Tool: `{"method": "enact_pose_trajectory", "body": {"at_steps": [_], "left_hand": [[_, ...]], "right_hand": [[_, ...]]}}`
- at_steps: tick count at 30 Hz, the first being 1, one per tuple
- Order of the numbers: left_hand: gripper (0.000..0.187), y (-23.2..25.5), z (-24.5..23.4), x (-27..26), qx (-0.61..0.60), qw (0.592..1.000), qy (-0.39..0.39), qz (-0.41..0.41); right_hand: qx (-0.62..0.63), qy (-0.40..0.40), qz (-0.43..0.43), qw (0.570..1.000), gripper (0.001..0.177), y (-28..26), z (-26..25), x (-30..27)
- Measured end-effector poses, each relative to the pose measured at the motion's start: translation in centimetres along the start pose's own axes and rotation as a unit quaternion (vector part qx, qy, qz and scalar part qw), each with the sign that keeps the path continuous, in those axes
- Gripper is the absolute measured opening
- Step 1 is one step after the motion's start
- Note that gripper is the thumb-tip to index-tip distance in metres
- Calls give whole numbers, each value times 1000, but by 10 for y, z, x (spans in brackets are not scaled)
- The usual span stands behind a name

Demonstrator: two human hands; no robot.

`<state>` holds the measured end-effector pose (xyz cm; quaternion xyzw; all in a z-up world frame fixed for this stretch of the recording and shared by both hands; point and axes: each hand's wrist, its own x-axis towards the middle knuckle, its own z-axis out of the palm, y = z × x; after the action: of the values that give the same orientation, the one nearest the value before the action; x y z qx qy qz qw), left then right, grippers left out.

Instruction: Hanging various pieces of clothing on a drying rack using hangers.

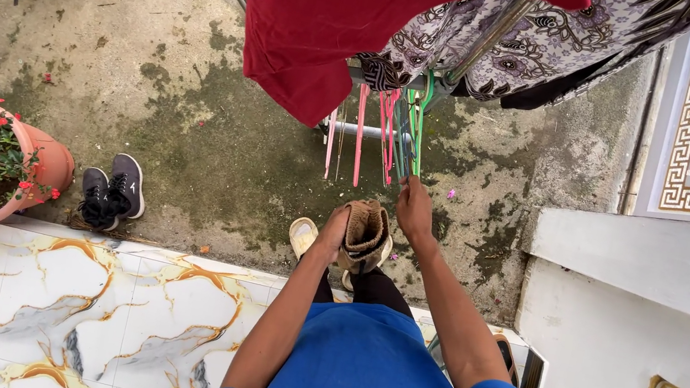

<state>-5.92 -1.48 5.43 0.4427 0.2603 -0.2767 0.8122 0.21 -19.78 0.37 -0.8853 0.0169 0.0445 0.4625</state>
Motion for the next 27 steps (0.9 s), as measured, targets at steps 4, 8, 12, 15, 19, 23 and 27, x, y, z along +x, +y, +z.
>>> {"method": "enact_pose_trajectory", "body": {"at_steps": [4,8,12,15,19,23,27], "left_hand": [[34,3,0,-1,-43,999,-26,20],[33,0,-3,3,-76,995,-57,26],[31,12,4,-4,-75,995,-57,17],[33,11,5,-2,-53,997,-45,28],[32,12,8,-3,-67,996,-57,18],[36,11,12,-5,-34,998,-39,38],[37,4,8,3,-32,998,-35,44]], "right_hand": [[-1,12,-30,999,13,3,-3,-14],[6,35,15,999,19,4,-8,-21],[-26,77,-28,996,25,-13,-25,-28],[-89,50,-2,995,22,-18,-31,-34],[-112,6,-25,993,29,48,-8,-42],[-17,-50,55,997,18,65,-5,-45],[169,-107,169,965,22,70,-4,-49]]}}
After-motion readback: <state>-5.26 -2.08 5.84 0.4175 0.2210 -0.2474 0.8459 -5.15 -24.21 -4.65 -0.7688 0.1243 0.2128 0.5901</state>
